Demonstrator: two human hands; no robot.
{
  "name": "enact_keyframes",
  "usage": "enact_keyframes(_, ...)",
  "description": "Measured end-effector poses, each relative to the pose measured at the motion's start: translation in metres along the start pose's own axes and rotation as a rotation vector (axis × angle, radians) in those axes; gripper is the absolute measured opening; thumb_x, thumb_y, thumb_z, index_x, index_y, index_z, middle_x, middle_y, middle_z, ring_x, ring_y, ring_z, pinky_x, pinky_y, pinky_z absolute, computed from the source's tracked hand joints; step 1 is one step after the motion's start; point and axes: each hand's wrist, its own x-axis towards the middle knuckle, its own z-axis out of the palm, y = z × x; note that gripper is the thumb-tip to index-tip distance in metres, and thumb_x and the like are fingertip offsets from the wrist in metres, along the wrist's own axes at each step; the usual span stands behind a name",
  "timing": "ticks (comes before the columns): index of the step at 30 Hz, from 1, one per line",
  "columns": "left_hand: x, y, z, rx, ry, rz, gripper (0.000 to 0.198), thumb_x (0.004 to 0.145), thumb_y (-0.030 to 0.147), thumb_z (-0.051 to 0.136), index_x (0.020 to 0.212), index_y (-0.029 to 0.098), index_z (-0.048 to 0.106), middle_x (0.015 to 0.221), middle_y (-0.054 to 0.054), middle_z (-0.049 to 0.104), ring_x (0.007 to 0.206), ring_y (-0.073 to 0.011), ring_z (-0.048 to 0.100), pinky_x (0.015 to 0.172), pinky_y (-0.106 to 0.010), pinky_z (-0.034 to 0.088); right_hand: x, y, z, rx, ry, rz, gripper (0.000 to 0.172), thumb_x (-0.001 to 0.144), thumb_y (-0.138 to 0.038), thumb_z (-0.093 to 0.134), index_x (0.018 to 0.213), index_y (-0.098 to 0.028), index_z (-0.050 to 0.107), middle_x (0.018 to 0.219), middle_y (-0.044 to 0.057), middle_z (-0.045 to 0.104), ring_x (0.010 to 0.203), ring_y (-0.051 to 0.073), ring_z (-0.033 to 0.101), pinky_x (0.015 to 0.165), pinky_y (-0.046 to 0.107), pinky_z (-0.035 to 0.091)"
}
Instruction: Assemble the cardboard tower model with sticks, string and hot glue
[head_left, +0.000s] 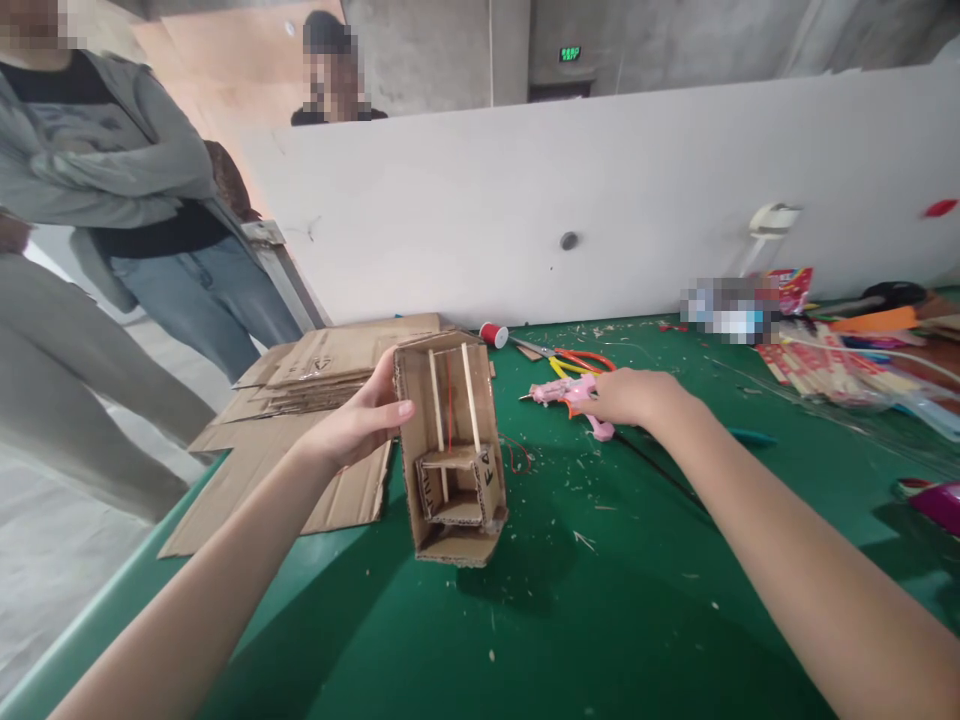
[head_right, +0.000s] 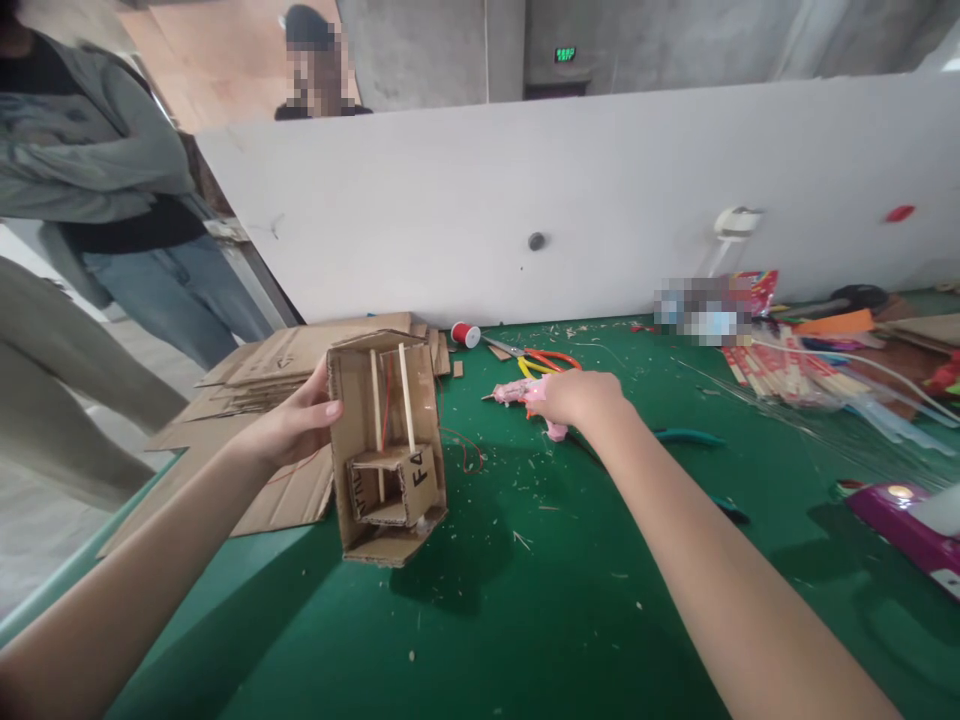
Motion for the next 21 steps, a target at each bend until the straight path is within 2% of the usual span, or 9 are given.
enact_keyframes(3, -0.001, 0.001, -0.001, -0.012, 0.010, -0.013, 0.088, 0.068, 0.042, 0.082, 0.145, 0.047, 0.037, 0.144, -0.001, 0.054, 0.123, -0.0303, 0.059, 0.092, -0.035, 0.058, 0.010, -0.002, 0.013, 0.004, -0.077, 0.108, 0.023, 0.081, -0.040, 0.061, 0.090, -0.021, 0.073, 0.068, 0.007, 0.069, 0.081, 0.029, 0.067, 0.073, 0.040, 0.046)
enact_keyframes(6, -0.002, 0.002, -0.001, -0.035, -0.011, -0.006, 0.082, 0.071, 0.037, 0.079, 0.143, 0.045, 0.040, 0.142, -0.001, 0.056, 0.123, -0.0309, 0.060, 0.086, -0.033, 0.060, 0.015, -0.003, 0.024, 0.038, -0.007, 0.105, 0.027, 0.080, -0.033, 0.061, 0.101, -0.019, 0.070, 0.068, 0.008, 0.068, 0.086, 0.032, 0.067, 0.073, 0.041, 0.045)
enact_keyframes(11, 0.000, 0.003, 0.001, -0.074, -0.050, 0.099, 0.079, 0.074, 0.026, 0.074, 0.143, 0.044, 0.040, 0.140, 0.000, 0.057, 0.118, -0.0298, 0.061, 0.083, -0.035, 0.061, 0.016, 0.008, 0.045, 0.238, 0.062, 0.023, 0.024, 0.080, -0.036, 0.059, 0.094, -0.017, 0.065, 0.075, 0.011, 0.067, 0.079, 0.031, 0.066, 0.068, 0.040, 0.043)
enact_keyframes(14, 0.001, 0.003, 0.003, -0.084, -0.049, 0.111, 0.082, 0.075, 0.023, 0.071, 0.145, 0.046, 0.036, 0.142, 0.001, 0.055, 0.117, -0.0285, 0.060, 0.084, -0.035, 0.060, 0.012, 0.016, 0.058, 0.435, 0.136, 0.015, 0.031, 0.078, -0.035, 0.060, 0.103, -0.015, 0.058, 0.085, 0.013, 0.067, 0.077, 0.028, 0.065, 0.063, 0.037, 0.043)
enact_keyframes(17, 0.000, 0.003, 0.003, -0.090, -0.042, 0.073, 0.085, 0.074, 0.021, 0.070, 0.146, 0.047, 0.034, 0.141, 0.001, 0.055, 0.114, -0.0287, 0.061, 0.082, -0.035, 0.060, 0.007, 0.017, 0.064, 0.737, 0.185, 0.005, 0.041, 0.077, -0.031, 0.060, 0.114, -0.017, 0.048, 0.078, 0.006, 0.065, 0.066, 0.021, 0.062, 0.056, 0.032, 0.044)
enact_keyframes(19, 0.000, 0.003, 0.003, -0.092, -0.023, 0.057, 0.087, 0.072, 0.019, 0.069, 0.147, 0.047, 0.033, 0.136, 0.000, 0.057, 0.110, -0.0280, 0.062, 0.078, -0.034, 0.060, 0.002, 0.013, 0.063, 0.994, 0.186, -0.022, 0.036, 0.077, -0.033, 0.060, 0.108, -0.019, 0.048, 0.065, 0.000, 0.059, 0.053, 0.015, 0.054, 0.050, 0.029, 0.041)
enact_keyframes(21, -0.001, 0.005, 0.003, -0.086, 0.000, 0.052, 0.089, 0.070, 0.016, 0.068, 0.146, 0.046, 0.033, 0.130, 0.000, 0.059, 0.105, -0.0264, 0.062, 0.076, -0.033, 0.060, -0.003, 0.007, 0.059, 1.199, 0.180, -0.063, 0.029, 0.076, -0.039, 0.059, 0.097, -0.020, 0.052, 0.062, -0.002, 0.056, 0.046, 0.011, 0.045, 0.047, 0.028, 0.038)
